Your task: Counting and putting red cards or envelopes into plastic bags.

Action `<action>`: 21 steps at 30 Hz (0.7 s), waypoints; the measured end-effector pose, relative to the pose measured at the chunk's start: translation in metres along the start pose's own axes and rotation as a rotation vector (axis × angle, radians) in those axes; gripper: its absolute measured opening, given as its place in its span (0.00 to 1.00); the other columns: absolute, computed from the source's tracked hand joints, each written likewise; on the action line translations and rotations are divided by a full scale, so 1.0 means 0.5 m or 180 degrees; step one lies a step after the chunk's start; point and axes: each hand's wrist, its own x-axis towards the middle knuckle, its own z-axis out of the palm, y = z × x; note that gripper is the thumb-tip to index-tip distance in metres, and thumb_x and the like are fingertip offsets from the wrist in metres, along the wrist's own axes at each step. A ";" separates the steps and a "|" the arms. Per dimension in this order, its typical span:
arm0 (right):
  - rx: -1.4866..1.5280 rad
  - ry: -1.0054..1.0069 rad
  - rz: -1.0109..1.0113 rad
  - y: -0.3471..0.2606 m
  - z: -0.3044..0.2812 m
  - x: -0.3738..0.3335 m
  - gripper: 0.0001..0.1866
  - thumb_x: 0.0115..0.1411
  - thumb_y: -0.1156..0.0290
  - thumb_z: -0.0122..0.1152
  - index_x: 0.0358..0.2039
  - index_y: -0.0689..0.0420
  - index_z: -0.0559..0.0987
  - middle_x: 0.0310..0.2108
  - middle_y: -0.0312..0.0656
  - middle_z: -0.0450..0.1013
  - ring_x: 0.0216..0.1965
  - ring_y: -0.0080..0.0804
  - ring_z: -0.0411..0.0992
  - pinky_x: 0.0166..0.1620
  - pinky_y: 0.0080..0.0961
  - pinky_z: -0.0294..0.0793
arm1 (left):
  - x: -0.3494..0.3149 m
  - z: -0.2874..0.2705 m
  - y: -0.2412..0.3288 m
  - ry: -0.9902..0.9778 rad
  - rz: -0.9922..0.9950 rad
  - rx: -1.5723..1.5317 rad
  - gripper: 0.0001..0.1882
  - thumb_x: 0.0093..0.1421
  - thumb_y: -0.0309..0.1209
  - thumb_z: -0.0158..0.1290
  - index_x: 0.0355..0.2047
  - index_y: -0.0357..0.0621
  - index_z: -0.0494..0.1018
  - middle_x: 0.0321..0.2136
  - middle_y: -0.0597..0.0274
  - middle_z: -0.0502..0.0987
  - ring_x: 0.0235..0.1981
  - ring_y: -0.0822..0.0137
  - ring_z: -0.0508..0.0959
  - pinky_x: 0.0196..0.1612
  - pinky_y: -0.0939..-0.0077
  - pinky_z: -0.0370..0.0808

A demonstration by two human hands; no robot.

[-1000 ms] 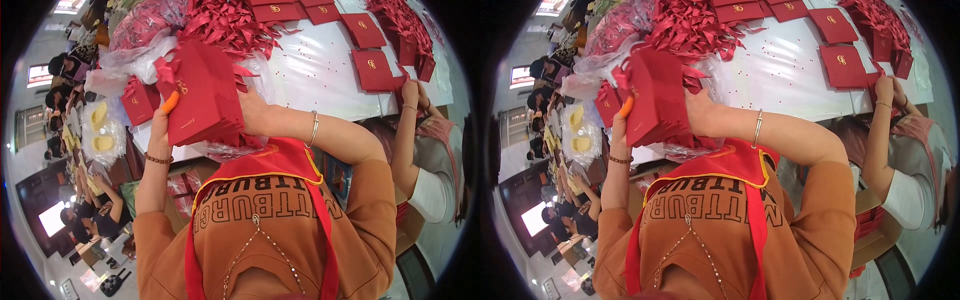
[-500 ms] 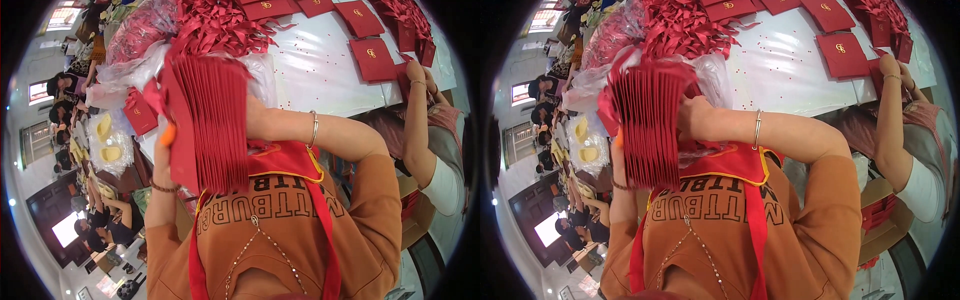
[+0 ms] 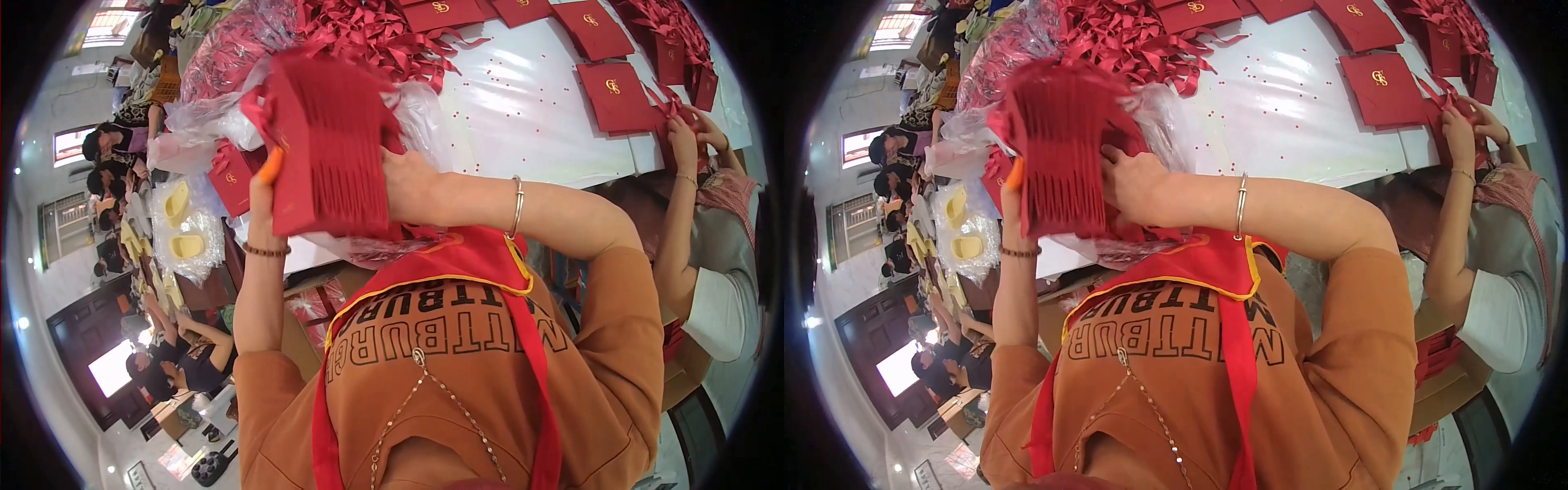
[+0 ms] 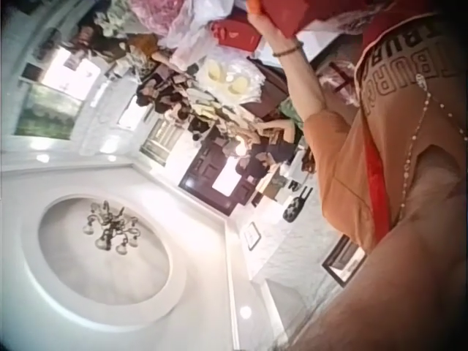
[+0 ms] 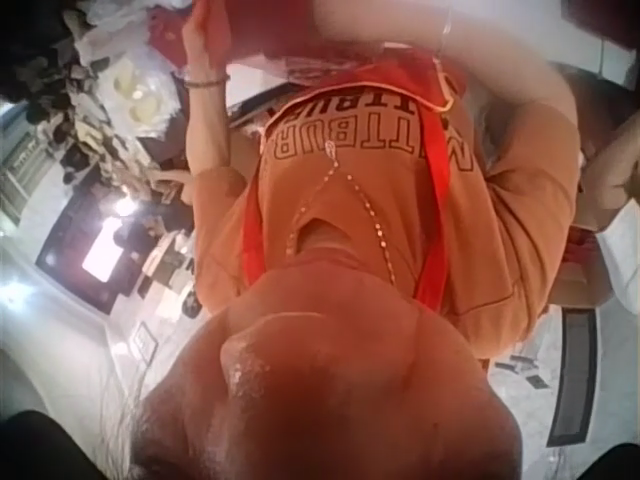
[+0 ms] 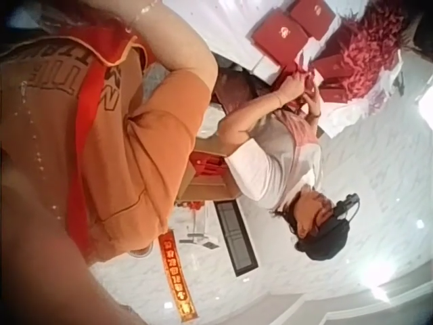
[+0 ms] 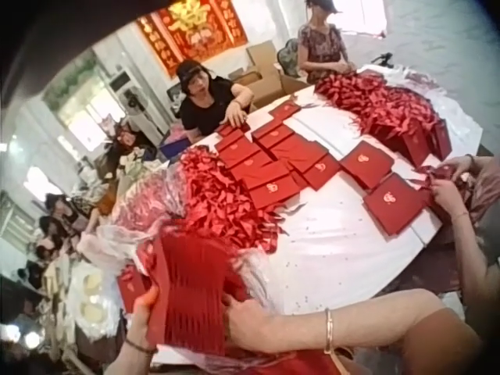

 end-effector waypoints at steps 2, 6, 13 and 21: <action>-0.0079 0.0335 0.0039 0.009 0.023 -0.003 0.23 0.49 0.60 0.55 0.45 0.56 0.72 0.53 0.46 0.61 0.57 0.41 0.56 0.42 0.36 0.73 | 0.002 0.011 0.012 -0.0190 0.0185 0.0081 0.19 0.59 0.36 0.46 0.48 0.39 0.65 0.43 0.54 0.72 0.44 0.59 0.73 0.47 0.63 0.71; -0.0222 0.0479 -0.0084 0.021 0.037 -0.001 0.24 0.48 0.63 0.54 0.48 0.52 0.67 0.53 0.45 0.58 0.54 0.44 0.57 0.36 0.35 0.74 | -0.004 -0.010 -0.005 0.0023 0.0233 0.0377 0.20 0.60 0.36 0.45 0.50 0.40 0.63 0.46 0.55 0.70 0.45 0.60 0.72 0.48 0.65 0.70; 0.0419 0.0561 -0.0047 0.012 0.034 -0.005 0.23 0.48 0.65 0.54 0.47 0.52 0.68 0.49 0.45 0.60 0.50 0.44 0.60 0.33 0.37 0.73 | -0.018 0.003 -0.041 0.0001 -0.0038 0.0247 0.21 0.60 0.34 0.45 0.51 0.38 0.60 0.46 0.53 0.69 0.46 0.61 0.72 0.48 0.62 0.71; 0.0480 0.0595 -0.0477 0.057 0.056 -0.012 0.24 0.46 0.56 0.58 0.43 0.53 0.71 0.45 0.43 0.66 0.50 0.43 0.60 0.44 0.40 0.68 | -0.001 -0.026 -0.026 0.0220 0.0098 0.0641 0.20 0.59 0.29 0.46 0.51 0.39 0.59 0.43 0.53 0.71 0.43 0.59 0.74 0.45 0.59 0.74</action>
